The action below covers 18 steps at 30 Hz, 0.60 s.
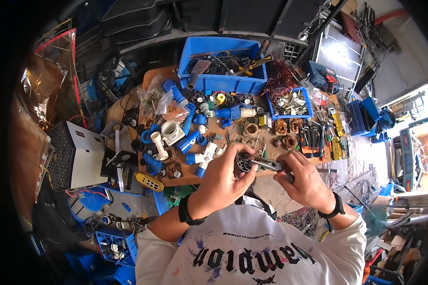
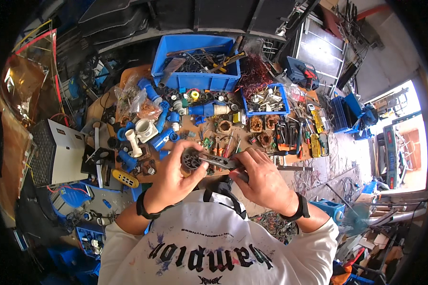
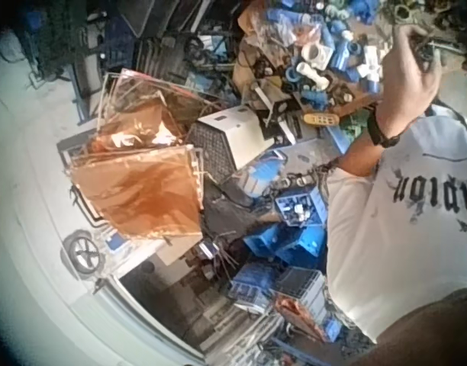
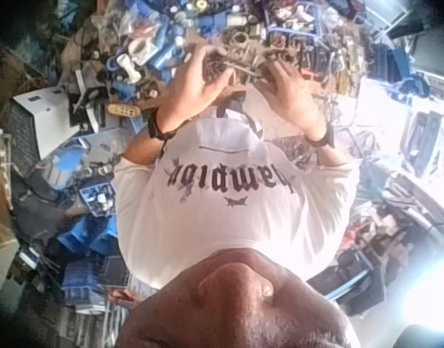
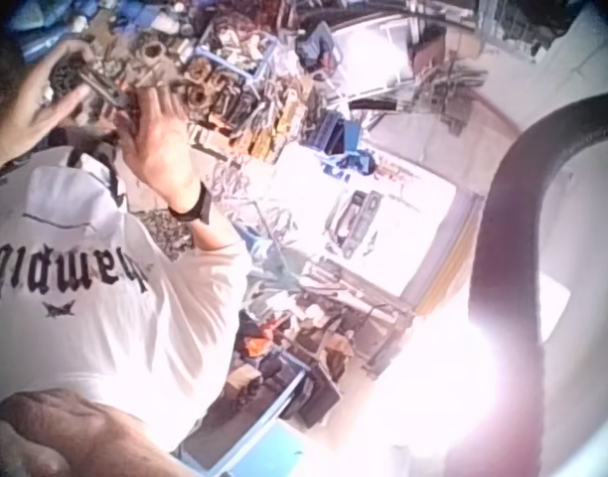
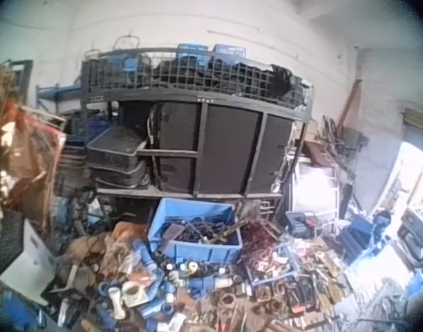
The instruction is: The person uses a pair of pliers to manipulate a small, black, cylindrical mechanical component held in their left hand. They repeatedly squeeze the pliers and rotate the object, focusing on the internal structure of the component. The task involves precise hand coordination to adjust or inspect the part within a cluttered workshop environment.
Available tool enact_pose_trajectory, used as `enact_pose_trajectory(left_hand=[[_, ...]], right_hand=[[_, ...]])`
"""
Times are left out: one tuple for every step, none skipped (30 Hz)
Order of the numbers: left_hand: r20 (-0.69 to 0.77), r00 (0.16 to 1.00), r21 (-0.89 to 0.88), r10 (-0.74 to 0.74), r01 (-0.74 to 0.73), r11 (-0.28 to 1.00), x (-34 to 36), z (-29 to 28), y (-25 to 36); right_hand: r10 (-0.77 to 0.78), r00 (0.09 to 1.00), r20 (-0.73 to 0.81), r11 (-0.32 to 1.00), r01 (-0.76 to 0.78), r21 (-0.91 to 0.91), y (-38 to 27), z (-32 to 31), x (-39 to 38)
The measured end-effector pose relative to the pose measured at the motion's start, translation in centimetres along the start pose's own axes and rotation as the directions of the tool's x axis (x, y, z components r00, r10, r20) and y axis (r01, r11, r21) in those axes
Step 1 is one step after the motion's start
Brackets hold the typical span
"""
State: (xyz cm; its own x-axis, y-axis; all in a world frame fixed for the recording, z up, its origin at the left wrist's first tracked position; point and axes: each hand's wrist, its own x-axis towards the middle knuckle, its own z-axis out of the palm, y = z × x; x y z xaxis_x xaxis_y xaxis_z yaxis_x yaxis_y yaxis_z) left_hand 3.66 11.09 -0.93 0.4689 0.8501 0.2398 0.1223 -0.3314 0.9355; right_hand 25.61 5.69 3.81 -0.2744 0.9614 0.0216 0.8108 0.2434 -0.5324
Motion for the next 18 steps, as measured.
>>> enact_pose_trajectory(left_hand=[[-0.075,0.996,0.107,0.045,-0.037,0.994,0.0,0.2,0.2],[-0.132,0.988,0.146,0.086,-0.067,0.987,0.0,0.7,-0.1],[-0.135,0.984,0.207,0.119,-0.089,0.974,0.0,0.9,-0.1],[-0.137,0.979,0.267,0.152,-0.111,0.957,0.0,1.1,-0.1],[-0.136,0.973,0.326,0.185,-0.132,0.936,0.0,1.3,-0.1],[-0.143,0.969,0.366,0.204,-0.139,0.92,-0.1,1.6,-0.3],[-0.149,0.963,0.406,0.223,-0.146,0.902,-0.1,1.9,-0.6],[-0.155,0.958,0.444,0.243,-0.152,0.883,-0.1,2.1,-0.8],[-0.153,0.958,0.455,0.242,-0.149,0.878,-0.1,2.3,-0.7],[-0.151,0.959,0.466,0.24,-0.145,0.873,-0.2,2.5,-0.6],[-0.149,0.96,0.477,0.238,-0.141,0.867,-0.2,2.6,-0.6],[-0.147,0.953,0.479,0.266,-0.167,0.862,-0.2,2.8,-0.6],[-0.144,0.945,0.481,0.293,-0.192,0.855,-0.1,3.0,-0.6],[-0.141,0.937,0.483,0.32,-0.217,0.848,0.0,3.2,-0.5],[-0.138,0.942,0.477,0.306,-0.207,0.854,0.0,3.3,-0.5],[-0.134,0.947,0.471,0.291,-0.197,0.86,0.0,3.4,-0.4],[-0.13,0.952,0.465,0.276,-0.187,0.865,-0.1,3.5,-0.3],[-0.13,0.956,0.468,0.264,-0.175,0.866,-0.1,3.6,-0.3]], right_hand=[[0.041,0.999,0.012,0.998,-0.042,0.056,0.1,0.2,-0.3],[0.082,0.996,0.026,0.99,-0.084,0.111,0.2,0.4,-0.6],[0.119,0.992,0.044,0.978,-0.125,0.165,0.2,0.6,-0.9],[0.13,0.99,0.047,0.977,-0.136,0.166,0.1,0.6,-1.0],[0.141,0.989,0.05,0.975,-0.147,0.167,0.0,0.5,-1.2],[0.151,0.987,0.054,0.973,-0.158,0.168,-0.2,0.4,-1.3],[0.175,0.982,0.066,0.964,-0.184,0.191,-0.4,0.4,-1.4],[0.198,0.977,0.078,0.954,-0.211,0.214,-0.7,0.3,-1.5],[0.22,0.971,0.09,0.943,-0.236,0.237,-0.8,0.2,-1.6],[0.227,0.97,0.09,0.939,-0.243,0.245,-0.7,0.2,-1.7],[0.235,0.968,0.091,0.935,-0.25,0.253,-0.7,0.3,-1.7],[0.245,0.965,0.091,0.93,-0.261,0.261,-0.6,0.3,-1.9],[0.239,0.968,0.081,0.934,-0.252,0.254,-0.5,0.5,-1.9],[0.234,0.97,0.071,0.938,-0.244,0.246,-0.3,0.6,-2.0],[0.228,0.972,0.062,0.942,-0.236,0.238,-0.3,0.8,-2.0],[0.228,0.973,0.042,0.947,-0.231,0.221,-0.3,0.8,-2.1],[0.227,0.974,0.023,0.952,-0.227,0.204,-0.4,0.9,-2.2],[0.223,0.975,0.004,0.957,-0.22,0.186,-0.4,1.0,-2.3]])
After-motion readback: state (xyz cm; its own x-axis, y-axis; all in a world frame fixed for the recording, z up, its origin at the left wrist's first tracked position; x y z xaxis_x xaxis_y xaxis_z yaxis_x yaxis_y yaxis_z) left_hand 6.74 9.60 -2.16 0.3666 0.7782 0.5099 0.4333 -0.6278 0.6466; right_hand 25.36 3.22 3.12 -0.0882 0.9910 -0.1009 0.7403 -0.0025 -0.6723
